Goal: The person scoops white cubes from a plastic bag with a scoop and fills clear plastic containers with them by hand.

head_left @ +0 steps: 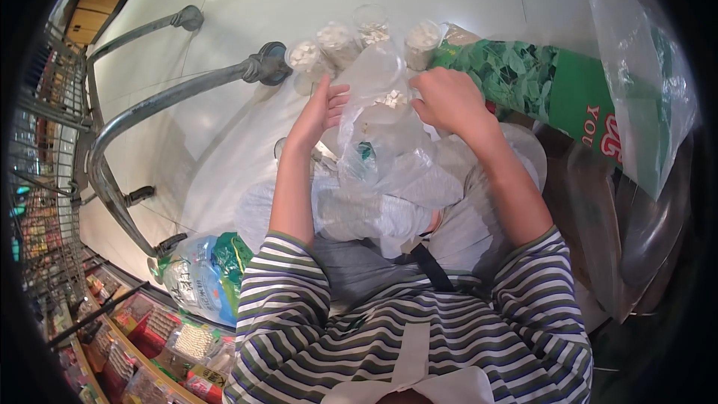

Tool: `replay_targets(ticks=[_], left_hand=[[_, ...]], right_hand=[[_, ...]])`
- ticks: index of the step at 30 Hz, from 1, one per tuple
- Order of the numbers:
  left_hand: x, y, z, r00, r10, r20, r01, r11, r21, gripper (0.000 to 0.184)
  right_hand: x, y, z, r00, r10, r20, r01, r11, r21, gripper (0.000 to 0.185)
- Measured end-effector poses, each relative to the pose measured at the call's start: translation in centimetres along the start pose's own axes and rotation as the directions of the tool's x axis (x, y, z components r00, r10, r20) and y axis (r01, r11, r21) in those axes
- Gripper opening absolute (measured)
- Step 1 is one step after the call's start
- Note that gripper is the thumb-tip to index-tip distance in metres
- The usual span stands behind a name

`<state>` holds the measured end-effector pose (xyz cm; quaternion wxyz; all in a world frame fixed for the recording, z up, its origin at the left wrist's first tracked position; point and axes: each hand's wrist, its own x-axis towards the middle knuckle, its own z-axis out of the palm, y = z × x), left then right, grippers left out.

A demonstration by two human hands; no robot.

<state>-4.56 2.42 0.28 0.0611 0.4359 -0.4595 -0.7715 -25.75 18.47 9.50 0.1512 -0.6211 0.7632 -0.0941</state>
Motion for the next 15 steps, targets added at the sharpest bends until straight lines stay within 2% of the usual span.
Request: replay_targets(ticks=[1,3,4,5,6,7,8,10,11,12,14,15], left_hand=[[-0.5,0.3,0.5,1.000,-0.005,0.009,0.004,1.000,0.014,0.063],[-2.2,0.5,1.5,0.980,0.191,0.062,-0.200,0.909,0.365,0.068],[-2.6,0.5,2.2,0.979,0.189,0.072,-0.202,0.906,0.372,0.068],[-2.8,0.4,3.2,0.951,0.301,0.074,-0.284,0.748,0.600,0.067],[-3.2,0.3,4.2,0.908,0.406,0.105,-0.327,0.531,0.781,0.067],[-4.2,1.0,5.5,0.905,0.423,0.056,-0.295,0.527,0.797,0.048],[-3.5,0.5,5.0,0.905,0.422,0.055,-0.295,0.530,0.795,0.048],[-1.8,-0.4,4.0,0.912,0.408,-0.054,-0.319,0.783,0.534,0.038],[-1.7,-0.2,3.7,0.956,0.281,-0.080,-0.248,0.925,0.288,0.034],[-1.5,-0.2,3.2,0.955,0.284,-0.086,-0.250,0.926,0.283,0.034],[-1.1,-0.2,2.3,0.983,0.084,-0.164,-0.095,0.993,-0.064,0.036],[-1.5,0.2,2.6,0.983,0.031,-0.178,-0.061,0.985,-0.164,0.038]], right_hand=[[0.0,-0.3,-0.5,1.000,0.002,0.028,0.000,0.997,-0.072,0.018],[0.0,-1.3,-1.8,0.999,0.012,0.050,-0.008,0.997,-0.071,0.016],[-0.1,-1.6,-2.1,0.997,0.006,0.081,0.000,0.997,-0.075,0.015],[-0.1,-1.7,-2.0,0.997,0.013,0.076,-0.008,0.997,-0.073,0.015],[-0.1,-1.7,-1.7,0.998,-0.006,0.058,0.010,0.998,-0.068,0.015],[-0.1,-1.8,-1.6,0.999,-0.029,0.042,0.031,0.997,-0.065,0.016],[-0.2,-1.9,-1.6,0.999,-0.030,0.044,0.032,0.997,-0.066,0.016],[-0.3,-2.0,-1.8,0.997,-0.033,0.076,0.042,0.992,-0.122,0.016],[-0.4,-2.0,-1.8,0.996,-0.039,0.080,0.049,0.991,-0.126,0.016],[-0.5,-1.8,-1.7,0.997,-0.026,0.070,0.034,0.992,-0.118,0.016],[-0.5,-1.6,-1.6,0.998,-0.021,0.059,0.028,0.993,-0.116,0.016],[-0.7,-1.5,-1.6,0.999,-0.023,0.026,0.026,0.993,-0.116,0.012]])
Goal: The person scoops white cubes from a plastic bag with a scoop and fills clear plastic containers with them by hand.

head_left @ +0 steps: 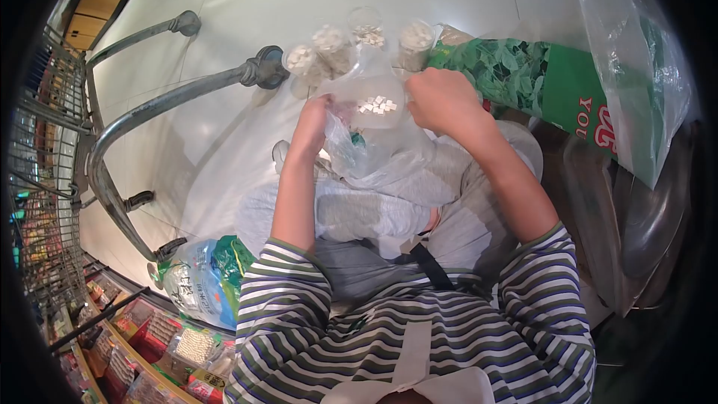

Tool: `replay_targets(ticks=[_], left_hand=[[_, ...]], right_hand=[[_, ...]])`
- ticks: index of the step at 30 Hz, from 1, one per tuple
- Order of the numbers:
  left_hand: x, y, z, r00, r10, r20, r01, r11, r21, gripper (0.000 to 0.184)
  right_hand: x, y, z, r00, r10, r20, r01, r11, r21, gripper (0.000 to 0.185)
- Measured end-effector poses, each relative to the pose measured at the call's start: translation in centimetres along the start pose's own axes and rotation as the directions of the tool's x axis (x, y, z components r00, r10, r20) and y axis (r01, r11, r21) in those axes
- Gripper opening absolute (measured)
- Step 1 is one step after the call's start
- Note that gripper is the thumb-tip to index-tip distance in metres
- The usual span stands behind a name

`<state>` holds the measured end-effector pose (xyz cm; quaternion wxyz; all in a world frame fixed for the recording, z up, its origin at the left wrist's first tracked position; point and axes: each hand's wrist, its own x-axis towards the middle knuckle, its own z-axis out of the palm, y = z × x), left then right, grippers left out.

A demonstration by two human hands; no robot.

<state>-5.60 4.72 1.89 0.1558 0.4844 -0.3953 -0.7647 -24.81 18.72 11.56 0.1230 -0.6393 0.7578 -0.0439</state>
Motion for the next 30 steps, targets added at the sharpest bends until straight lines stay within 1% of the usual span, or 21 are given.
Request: replay_targets(ticks=[1,4,6,10,13,17,19,20,22,23,25,27,28,30], left_hand=[[-0.2,0.2,0.1,1.000,0.002,-0.003,-0.002,1.000,-0.008,0.038],[-0.1,-0.1,-0.1,0.999,0.023,-0.048,-0.024,1.000,-0.007,0.041],[1.1,-0.9,-0.9,1.000,0.024,-0.005,-0.024,1.000,-0.020,0.028],[1.6,-1.4,-1.4,0.999,0.037,0.009,-0.037,0.999,0.014,0.027],[1.6,-1.4,-1.3,0.997,0.078,-0.026,-0.077,0.996,0.041,0.027],[1.4,-0.9,-1.4,0.996,0.094,0.001,-0.093,0.992,0.087,0.028],[1.2,-0.7,-1.3,0.995,0.095,0.007,-0.095,0.991,0.096,0.028],[1.2,-0.6,-1.2,0.997,0.077,0.005,-0.077,0.994,0.080,0.029],[1.4,-0.5,-1.1,0.998,0.060,0.011,-0.060,0.997,0.058,0.031],[1.7,-0.6,-1.1,0.998,0.065,0.017,-0.065,0.998,0.010,0.030],[2.0,-0.5,-0.8,0.997,0.078,0.028,-0.076,0.995,-0.058,0.029],[2.0,-0.6,-0.8,0.997,0.019,0.076,-0.010,0.992,-0.125,0.032],[2.4,-0.9,-0.9,0.997,0.029,0.075,-0.017,0.989,-0.147,0.032],[3.0,-1.4,-0.9,0.990,0.046,0.135,-0.011,0.970,-0.245,0.036]], right_hand=[[-0.1,0.0,0.0,0.999,0.002,-0.033,-0.002,1.000,0.001,0.011],[-0.1,0.2,-0.1,0.999,-0.002,-0.043,0.002,1.000,-0.011,0.011],[-0.1,0.2,-0.2,0.999,-0.013,-0.052,0.012,1.000,-0.020,0.011],[-0.1,0.3,0.1,0.995,-0.032,-0.093,0.032,0.999,-0.009,0.010],[-0.2,0.3,0.4,0.994,-0.049,-0.097,0.050,0.999,0.007,0.009],[-0.2,0.3,0.3,0.994,-0.052,-0.095,0.053,0.999,0.006,0.008],[-0.1,-0.1,-0.7,1.000,-0.019,0.001,0.019,0.998,-0.054,0.015],[-0.1,-0.4,-1.2,1.000,-0.013,0.002,0.013,0.998,-0.056,0.015],[0.1,-0.8,-2.1,0.998,-0.059,-0.012,0.058,0.994,-0.088,0.012],[0.3,-1.1,-2.5,0.998,-0.057,-0.011,0.055,0.994,-0.099,0.012],[0.7,-1.5,-3.4,0.993,-0.115,0.010,0.115,0.981,-0.154,0.010],[1.5,-2.0,-4.1,0.994,-0.108,0.033,0.112,0.968,-0.225,0.006],[1.9,-2.4,-4.5,0.994,-0.096,0.049,0.106,0.955,-0.277,0.008],[2.1,-3.2,-5.3,0.992,-0.095,0.081,0.115,0.947,-0.300,0.008]])
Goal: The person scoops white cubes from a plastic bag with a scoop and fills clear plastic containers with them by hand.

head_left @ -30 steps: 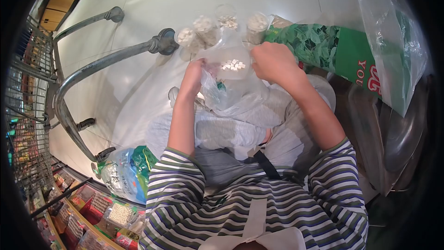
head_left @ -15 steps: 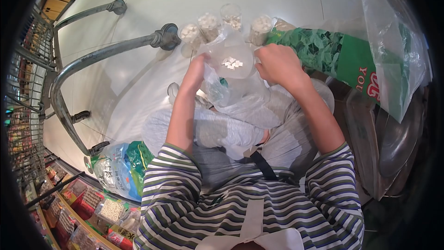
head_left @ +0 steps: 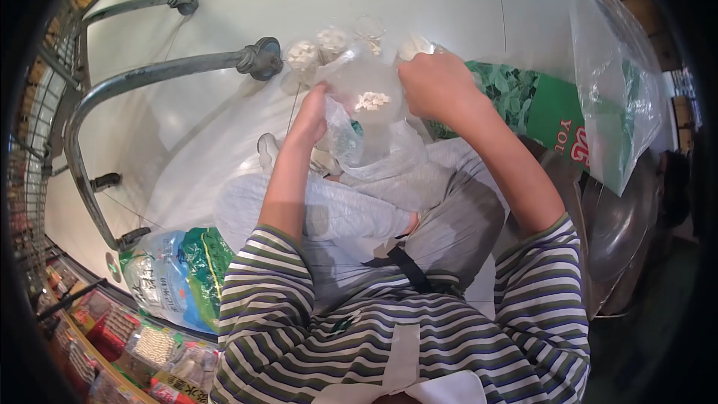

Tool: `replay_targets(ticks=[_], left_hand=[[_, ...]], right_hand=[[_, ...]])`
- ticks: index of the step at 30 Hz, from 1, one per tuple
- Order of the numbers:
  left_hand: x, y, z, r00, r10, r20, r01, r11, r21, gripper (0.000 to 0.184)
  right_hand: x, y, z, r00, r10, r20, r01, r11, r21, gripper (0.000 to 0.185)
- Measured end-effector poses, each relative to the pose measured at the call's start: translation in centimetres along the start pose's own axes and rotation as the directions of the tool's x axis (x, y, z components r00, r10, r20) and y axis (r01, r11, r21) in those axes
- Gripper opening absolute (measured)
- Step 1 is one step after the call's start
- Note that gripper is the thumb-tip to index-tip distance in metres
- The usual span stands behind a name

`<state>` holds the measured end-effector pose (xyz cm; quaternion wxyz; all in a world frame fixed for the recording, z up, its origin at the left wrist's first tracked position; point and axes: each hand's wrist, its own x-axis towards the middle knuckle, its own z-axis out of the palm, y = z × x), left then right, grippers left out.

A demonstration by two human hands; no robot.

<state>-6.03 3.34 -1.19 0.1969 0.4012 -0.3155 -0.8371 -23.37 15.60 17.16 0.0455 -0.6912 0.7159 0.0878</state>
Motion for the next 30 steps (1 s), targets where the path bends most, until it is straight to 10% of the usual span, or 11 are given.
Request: replay_targets(ticks=[30], left_hand=[[-0.2,0.2,1.4,0.997,-0.078,0.024,0.080,0.993,-0.084,0.041]], right_hand=[[2.1,-2.8,-3.5,0.995,-0.031,0.095,0.048,0.982,-0.183,0.011]])
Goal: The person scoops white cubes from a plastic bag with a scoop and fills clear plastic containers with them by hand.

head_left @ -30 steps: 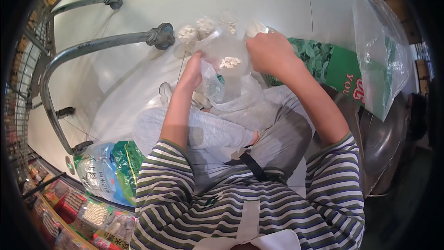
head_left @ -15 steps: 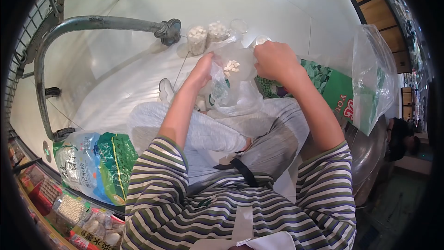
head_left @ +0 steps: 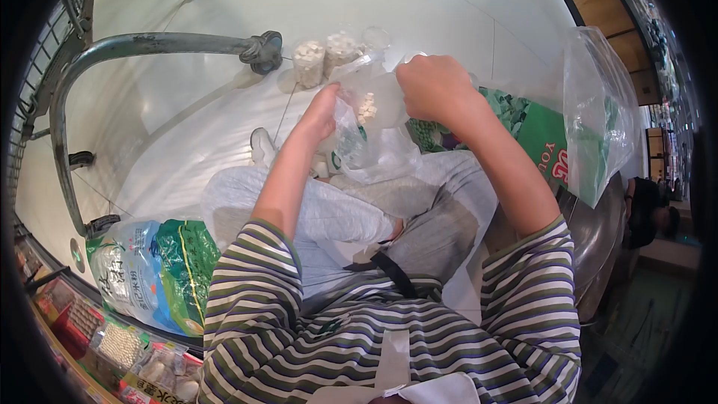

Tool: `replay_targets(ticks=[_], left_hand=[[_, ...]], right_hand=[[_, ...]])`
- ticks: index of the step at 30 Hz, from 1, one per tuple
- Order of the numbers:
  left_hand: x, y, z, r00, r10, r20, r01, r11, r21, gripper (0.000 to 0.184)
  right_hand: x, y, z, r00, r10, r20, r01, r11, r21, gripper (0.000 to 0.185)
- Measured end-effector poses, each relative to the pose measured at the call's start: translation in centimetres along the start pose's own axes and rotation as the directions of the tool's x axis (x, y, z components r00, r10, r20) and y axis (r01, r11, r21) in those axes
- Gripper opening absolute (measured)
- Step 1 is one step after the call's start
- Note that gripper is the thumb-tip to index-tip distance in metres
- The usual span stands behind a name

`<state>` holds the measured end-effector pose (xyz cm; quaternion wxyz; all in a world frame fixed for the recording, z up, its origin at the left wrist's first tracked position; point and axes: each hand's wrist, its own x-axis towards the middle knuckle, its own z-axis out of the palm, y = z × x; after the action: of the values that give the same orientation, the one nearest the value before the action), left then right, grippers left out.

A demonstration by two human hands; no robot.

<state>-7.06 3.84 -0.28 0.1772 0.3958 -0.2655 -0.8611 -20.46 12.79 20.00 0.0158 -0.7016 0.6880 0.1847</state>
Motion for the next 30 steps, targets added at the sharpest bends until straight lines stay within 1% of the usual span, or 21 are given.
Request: replay_targets(ticks=[5,10,12,13,15,20,22,26,27,30], left_hand=[[-0.4,0.2,0.5,1.000,-0.020,-0.002,0.020,1.000,-0.009,0.043],[-0.2,0.3,0.2,1.000,-0.011,0.024,0.011,1.000,0.017,0.044],[-0.6,0.6,0.3,0.999,-0.034,0.040,0.033,0.999,0.018,0.038],[-0.5,0.5,0.2,0.999,-0.036,0.040,0.035,0.999,0.018,0.038],[-0.4,0.5,0.3,1.000,-0.015,0.024,0.015,1.000,0.021,0.044],[-1.2,0.8,1.2,1.000,0.002,-0.007,-0.002,1.000,0.014,0.042],[-1.2,0.8,1.0,1.000,0.003,-0.013,-0.003,1.000,0.008,0.041],[-1.6,1.1,1.1,1.000,0.002,0.022,-0.003,1.000,0.027,0.039],[-1.7,1.2,1.3,0.999,-0.007,0.031,0.007,1.000,0.028,0.042],[-1.5,0.9,1.3,0.998,0.005,0.058,-0.007,0.999,0.041,0.043]], right_hand=[[0.0,0.1,-0.6,1.000,0.005,-0.017,-0.005,1.000,-0.005,0.009],[0.4,-0.5,-1.5,0.998,-0.030,0.051,0.032,0.999,-0.037,0.009],[0.6,-0.7,-1.6,0.999,-0.032,0.042,0.033,0.999,-0.030,0.009],[0.7,-0.8,-1.6,0.999,-0.033,0.034,0.034,0.999,-0.022,0.010],[0.7,-1.2,-2.0,0.998,-0.041,0.038,0.042,0.999,-0.026,0.009],[0.8,-2.1,-2.5,0.997,-0.060,0.050,0.062,0.997,-0.042,0.008],[0.9,-2.3,-2.2,0.997,-0.073,-0.002,0.073,0.994,-0.083,0.007],[0.7,-2.9,-2.6,0.997,-0.077,0.016,0.078,0.993,-0.093,0.006],[0.8,-3.0,-2.6,0.997,-0.067,0.029,0.070,0.993,-0.091,0.006],[0.8,-3.4,-2.9,0.997,-0.051,0.059,0.057,0.994,-0.096,0.007]])
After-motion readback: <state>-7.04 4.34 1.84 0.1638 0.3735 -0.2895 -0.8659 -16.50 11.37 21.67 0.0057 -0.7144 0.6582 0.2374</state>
